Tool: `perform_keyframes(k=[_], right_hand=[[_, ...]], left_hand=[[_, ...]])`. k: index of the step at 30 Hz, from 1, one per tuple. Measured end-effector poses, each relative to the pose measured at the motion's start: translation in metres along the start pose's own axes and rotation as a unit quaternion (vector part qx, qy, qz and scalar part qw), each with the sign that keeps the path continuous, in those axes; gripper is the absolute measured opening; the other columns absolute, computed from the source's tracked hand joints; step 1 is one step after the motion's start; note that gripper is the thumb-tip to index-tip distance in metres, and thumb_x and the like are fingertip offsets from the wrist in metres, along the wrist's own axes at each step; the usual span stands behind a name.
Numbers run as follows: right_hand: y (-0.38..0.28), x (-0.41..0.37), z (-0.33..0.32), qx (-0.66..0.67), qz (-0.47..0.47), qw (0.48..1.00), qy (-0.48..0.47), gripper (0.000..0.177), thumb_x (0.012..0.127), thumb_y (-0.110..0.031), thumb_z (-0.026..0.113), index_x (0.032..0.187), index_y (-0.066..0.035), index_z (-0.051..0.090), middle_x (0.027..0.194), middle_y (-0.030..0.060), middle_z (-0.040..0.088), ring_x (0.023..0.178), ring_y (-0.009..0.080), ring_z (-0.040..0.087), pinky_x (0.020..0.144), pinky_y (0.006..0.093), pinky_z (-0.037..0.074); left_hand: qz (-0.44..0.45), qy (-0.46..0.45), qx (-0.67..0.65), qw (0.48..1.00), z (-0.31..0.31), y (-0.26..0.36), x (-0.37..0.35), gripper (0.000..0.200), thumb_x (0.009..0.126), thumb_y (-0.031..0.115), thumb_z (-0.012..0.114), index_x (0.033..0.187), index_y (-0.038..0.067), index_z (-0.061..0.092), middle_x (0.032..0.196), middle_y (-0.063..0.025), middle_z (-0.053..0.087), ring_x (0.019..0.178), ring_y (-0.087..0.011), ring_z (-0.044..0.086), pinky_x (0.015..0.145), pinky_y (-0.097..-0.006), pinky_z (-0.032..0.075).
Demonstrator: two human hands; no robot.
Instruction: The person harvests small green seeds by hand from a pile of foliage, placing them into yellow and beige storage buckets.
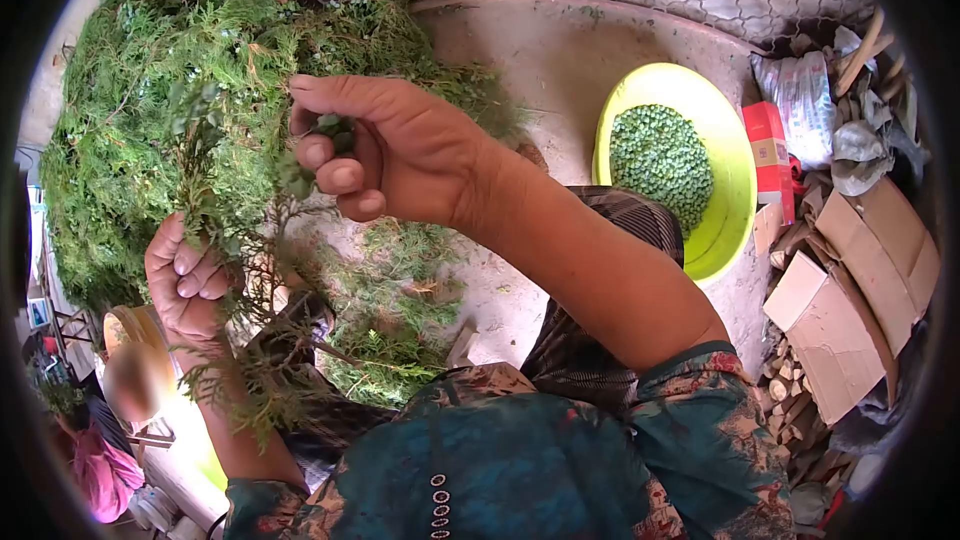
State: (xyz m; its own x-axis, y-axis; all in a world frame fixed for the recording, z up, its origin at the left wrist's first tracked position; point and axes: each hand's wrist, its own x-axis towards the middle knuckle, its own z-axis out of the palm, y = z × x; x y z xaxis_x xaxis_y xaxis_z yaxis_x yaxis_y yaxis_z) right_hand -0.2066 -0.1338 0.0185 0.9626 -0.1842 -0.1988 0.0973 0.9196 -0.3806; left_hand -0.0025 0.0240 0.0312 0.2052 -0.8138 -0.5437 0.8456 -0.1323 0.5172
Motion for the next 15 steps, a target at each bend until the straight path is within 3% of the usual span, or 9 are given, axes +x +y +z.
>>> perform_keyframes(k=[3,4,6,7,9,10,12,14,15], right_hand=[[0.007,0.002,0.002,-0.009,-0.015,0.999,0.032,0.023,0.091,-0.029,0.051,0.09,-0.006,0.053,0.073,0.0029,0.049,0.047,0.0074,0.045,0.034,0.0222,0.036],[0.011,0.003,0.003,-0.008,-0.015,0.999,0.031,0.023,0.091,-0.029,0.051,0.09,-0.006,0.053,0.073,0.0029,0.049,0.047,0.0074,0.045,0.034,0.0222,0.036],[0.024,0.006,0.007,-0.211,-0.065,0.974,0.046,0.021,0.087,-0.026,0.057,0.089,-0.006,0.053,0.073,0.0029,0.051,0.052,0.0056,0.048,0.035,0.0204,0.036],[0.028,0.006,0.013,-0.211,-0.065,0.974,0.046,0.021,0.087,-0.026,0.057,0.089,-0.006,0.053,0.073,0.0029,0.051,0.052,0.0056,0.048,0.035,0.0204,0.036],[0.042,0.016,0.016,-0.467,-0.224,0.853,0.066,0.021,0.083,-0.021,0.062,0.085,-0.003,0.052,0.07,0.0039,0.053,0.059,0.0132,0.054,0.045,0.0273,0.041],[0.053,0.027,0.011,-0.575,-0.343,0.737,0.093,0.021,0.081,-0.019,0.063,0.082,-0.002,0.052,0.068,0.0053,0.055,0.063,0.0192,0.056,0.053,0.0318,0.044],[0.056,0.033,0.005,-0.625,-0.331,0.699,0.101,0.02,0.08,-0.018,0.062,0.082,-0.001,0.052,0.069,0.0082,0.055,0.064,0.0241,0.056,0.057,0.0341,0.044],[0.046,0.032,0.006,-0.716,-0.34,0.599,0.114,0.015,0.079,-0.015,0.059,0.083,-0.002,0.053,0.073,0.0153,0.054,0.064,0.0324,0.054,0.059,0.0372,0.043],[0.033,0.033,-0.001,-0.732,-0.394,0.541,0.128,0.013,0.079,-0.014,0.059,0.08,-0.002,0.053,0.072,0.0139,0.054,0.062,0.0301,0.053,0.058,0.037,0.043]], left_hand=[[0.049,0.075,0.041,0.995,0.007,-0.002,-0.001,0.028,0.089,0.016,0.051,0.062,0.016,0.042,0.047,0.009,0.034,0.031,-0.002,0.026,0.032,-0.0188,0.018],[0.044,0.024,0.029,0.998,0.005,-0.002,0.003,0.027,0.088,0.017,0.053,0.062,0.016,0.044,0.048,0.0087,0.034,0.032,-0.0022,0.026,0.032,-0.0194,0.018],[0.044,0.029,0.018,0.998,0.008,-0.004,0.004,0.027,0.087,0.017,0.053,0.062,0.016,0.044,0.048,0.0085,0.035,0.033,-0.0023,0.026,0.032,-0.0197,0.018],[0.044,0.033,0.007,0.998,0.014,-0.007,0.005,0.027,0.087,0.017,0.054,0.063,0.016,0.044,0.048,0.0083,0.035,0.033,-0.0024,0.026,0.032,-0.02,0.018],[0.058,0.035,0.01,0.998,0.019,-0.011,0.008,0.028,0.087,0.017,0.054,0.062,0.016,0.042,0.048,0.008,0.035,0.033,-0.0027,0.026,0.032,-0.0196,0.019],[0.051,0.011,0.004,0.999,0.019,-0.012,0.01,0.029,0.087,0.017,0.054,0.062,0.016,0.041,0.048,0.0077,0.035,0.033,-0.0028,0.025,0.032,-0.0192,0.018],[0.015,-0.019,-0.055,0.998,0.02,-0.015,0.013,0.03,0.087,0.014,0.055,0.062,0.015,0.039,0.049,0.0069,0.035,0.033,-0.0027,0.024,0.031,-0.0183,0.018],[0.004,-0.017,-0.087,0.996,0.018,-0.009,0.014,0.028,0.086,0.012,0.055,0.062,0.014,0.04,0.049,0.0068,0.035,0.034,-0.0024,0.024,0.03,-0.0186,0.018],[-0.005,-0.014,-0.119,0.993,0.015,-0.003,0.013,0.027,0.085,0.011,0.056,0.063,0.013,0.041,0.05,0.0067,0.035,0.034,-0.0021,0.024,0.029,-0.019,0.019]])
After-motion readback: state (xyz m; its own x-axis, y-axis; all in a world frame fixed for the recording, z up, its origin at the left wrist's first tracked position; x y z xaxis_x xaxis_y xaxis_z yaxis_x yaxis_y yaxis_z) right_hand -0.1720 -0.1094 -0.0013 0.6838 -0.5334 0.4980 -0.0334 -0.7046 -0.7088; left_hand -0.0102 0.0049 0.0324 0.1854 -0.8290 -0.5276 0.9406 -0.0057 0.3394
